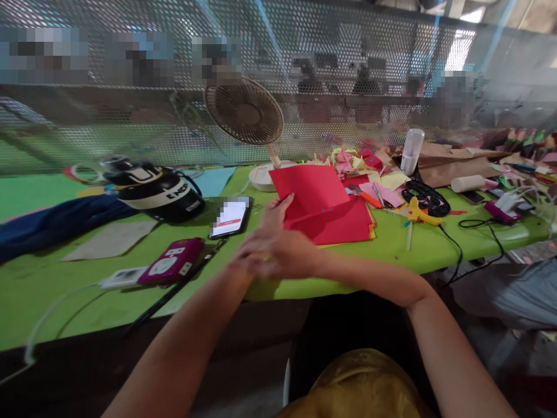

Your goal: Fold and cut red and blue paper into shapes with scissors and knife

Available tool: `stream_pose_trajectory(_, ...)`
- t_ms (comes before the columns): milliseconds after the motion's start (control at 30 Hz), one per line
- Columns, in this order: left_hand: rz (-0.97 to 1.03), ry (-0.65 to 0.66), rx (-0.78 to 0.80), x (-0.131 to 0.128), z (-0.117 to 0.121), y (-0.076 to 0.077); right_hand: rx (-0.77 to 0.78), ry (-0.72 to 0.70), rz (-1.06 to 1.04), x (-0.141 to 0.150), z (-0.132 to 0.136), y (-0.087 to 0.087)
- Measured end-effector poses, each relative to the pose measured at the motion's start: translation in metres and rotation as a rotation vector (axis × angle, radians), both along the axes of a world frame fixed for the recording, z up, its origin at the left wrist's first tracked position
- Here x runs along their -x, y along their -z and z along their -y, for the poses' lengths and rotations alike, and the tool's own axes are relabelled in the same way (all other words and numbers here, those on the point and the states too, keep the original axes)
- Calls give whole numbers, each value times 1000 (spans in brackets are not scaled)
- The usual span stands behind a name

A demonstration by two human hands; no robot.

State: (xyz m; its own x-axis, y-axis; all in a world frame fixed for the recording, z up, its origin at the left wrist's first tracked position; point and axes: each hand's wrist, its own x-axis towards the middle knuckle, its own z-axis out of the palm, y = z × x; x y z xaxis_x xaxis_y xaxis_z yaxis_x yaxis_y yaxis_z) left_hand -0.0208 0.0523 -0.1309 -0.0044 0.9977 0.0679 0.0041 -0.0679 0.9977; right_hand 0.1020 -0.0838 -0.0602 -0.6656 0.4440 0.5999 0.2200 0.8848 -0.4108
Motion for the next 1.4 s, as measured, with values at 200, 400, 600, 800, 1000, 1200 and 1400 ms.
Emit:
stream_pose_trajectory(200, 135, -80, -19, 40, 8, -1, 89, 798, 32, -128, -101, 10)
stream_pose_trajectory(400, 67, -95, 146, 49, 5, 9, 85, 1090, 613, -186, -136, 52)
stream_pose_trajectory(600, 74, -43, 138, 50, 4, 14, 65, 1088, 633, -182, -140, 65)
stream_pose_trajectory(800, 86, -63, 135, 55, 2, 17, 111, 1102, 528, -182, -141, 68)
stream_pose_trajectory(1000, 72, -88, 105, 58, 3, 16, 361, 990, 4, -199, -153, 61)
stream_pose_trajectory(1200, 61, -110, 34, 56, 5, 16, 743, 789, -319, -206, -154, 54)
stream_pose_trajectory(1400, 42, -135, -10, 56, 5, 15, 695, 712, -186, -201, -138, 49)
